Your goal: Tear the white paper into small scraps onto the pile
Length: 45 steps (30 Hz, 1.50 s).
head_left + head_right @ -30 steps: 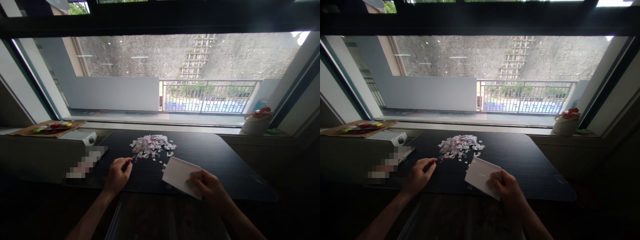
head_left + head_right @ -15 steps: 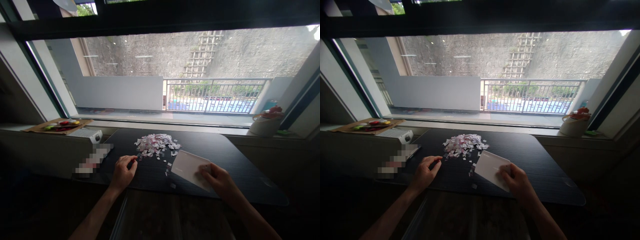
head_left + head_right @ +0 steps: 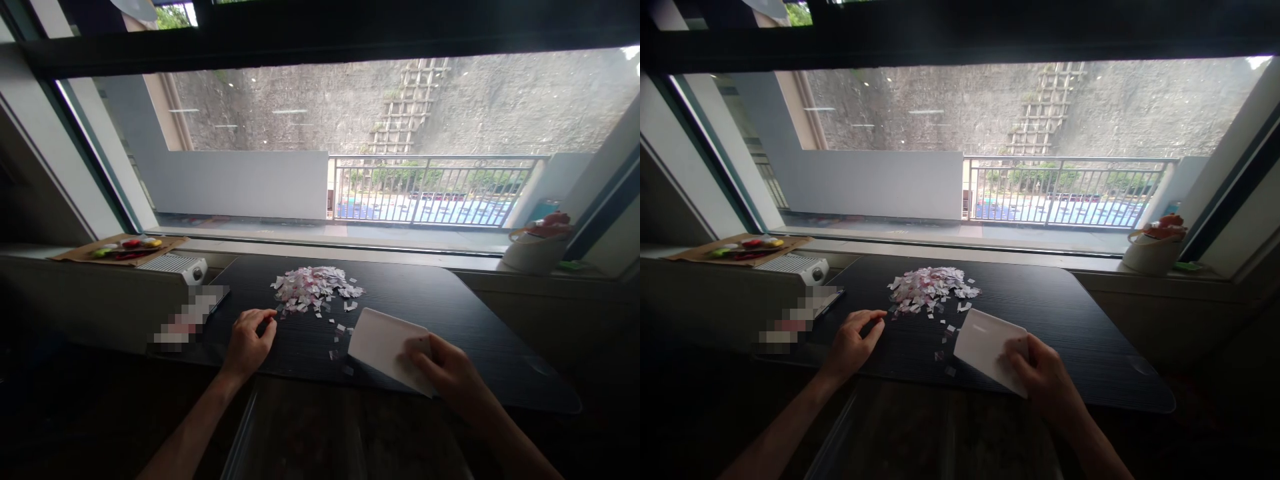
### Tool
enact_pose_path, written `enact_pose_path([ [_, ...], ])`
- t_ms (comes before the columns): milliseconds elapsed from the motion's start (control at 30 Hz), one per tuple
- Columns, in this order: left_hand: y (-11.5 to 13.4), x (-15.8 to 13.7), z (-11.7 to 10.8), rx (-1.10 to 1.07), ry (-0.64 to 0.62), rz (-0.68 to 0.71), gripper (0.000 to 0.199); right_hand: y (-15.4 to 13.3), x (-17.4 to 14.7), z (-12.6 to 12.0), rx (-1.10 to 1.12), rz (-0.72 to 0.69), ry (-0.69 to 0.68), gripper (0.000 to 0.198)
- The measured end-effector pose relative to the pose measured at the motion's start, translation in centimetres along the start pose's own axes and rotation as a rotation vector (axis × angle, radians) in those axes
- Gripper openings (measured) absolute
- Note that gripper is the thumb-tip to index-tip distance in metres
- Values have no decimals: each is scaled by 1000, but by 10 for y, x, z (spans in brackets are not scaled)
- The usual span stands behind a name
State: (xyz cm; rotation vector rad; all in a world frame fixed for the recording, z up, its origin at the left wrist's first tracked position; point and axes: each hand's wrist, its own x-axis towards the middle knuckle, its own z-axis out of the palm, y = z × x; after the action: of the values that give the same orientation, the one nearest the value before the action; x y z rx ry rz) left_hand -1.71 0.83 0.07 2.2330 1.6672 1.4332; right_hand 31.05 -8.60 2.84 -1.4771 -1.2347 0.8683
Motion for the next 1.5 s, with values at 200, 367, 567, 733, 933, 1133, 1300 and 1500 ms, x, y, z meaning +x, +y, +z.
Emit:
enact_pose_path([
  [200,1,0,-1,3,-5,-3,21,11,-21,14,24,12,-21,34],
  [367,1,0,-1,2,-1,4,20,3,-1,21,68,-34,34,39],
  [567,0,0,0,1,6,4,21,2,12,20,40,-59,-41,44],
  [733,1,0,0,8,0,6,21,-2,14,20,114,-45,-58,50],
  [933,1,0,-1,11,-7,0,21,0,23,23,108,-62,-113,46],
  [1133,2,0,-1,6,-16,-7,20,4,19,18,127,11,-167,45],
  [1300,2,0,-1,5,-17,-13,21,3,19,17,110,25,-178,40],
  [1500,2,0,-1,-3,-23,-12,20,-2,9,31,115,-20,-256,31],
])
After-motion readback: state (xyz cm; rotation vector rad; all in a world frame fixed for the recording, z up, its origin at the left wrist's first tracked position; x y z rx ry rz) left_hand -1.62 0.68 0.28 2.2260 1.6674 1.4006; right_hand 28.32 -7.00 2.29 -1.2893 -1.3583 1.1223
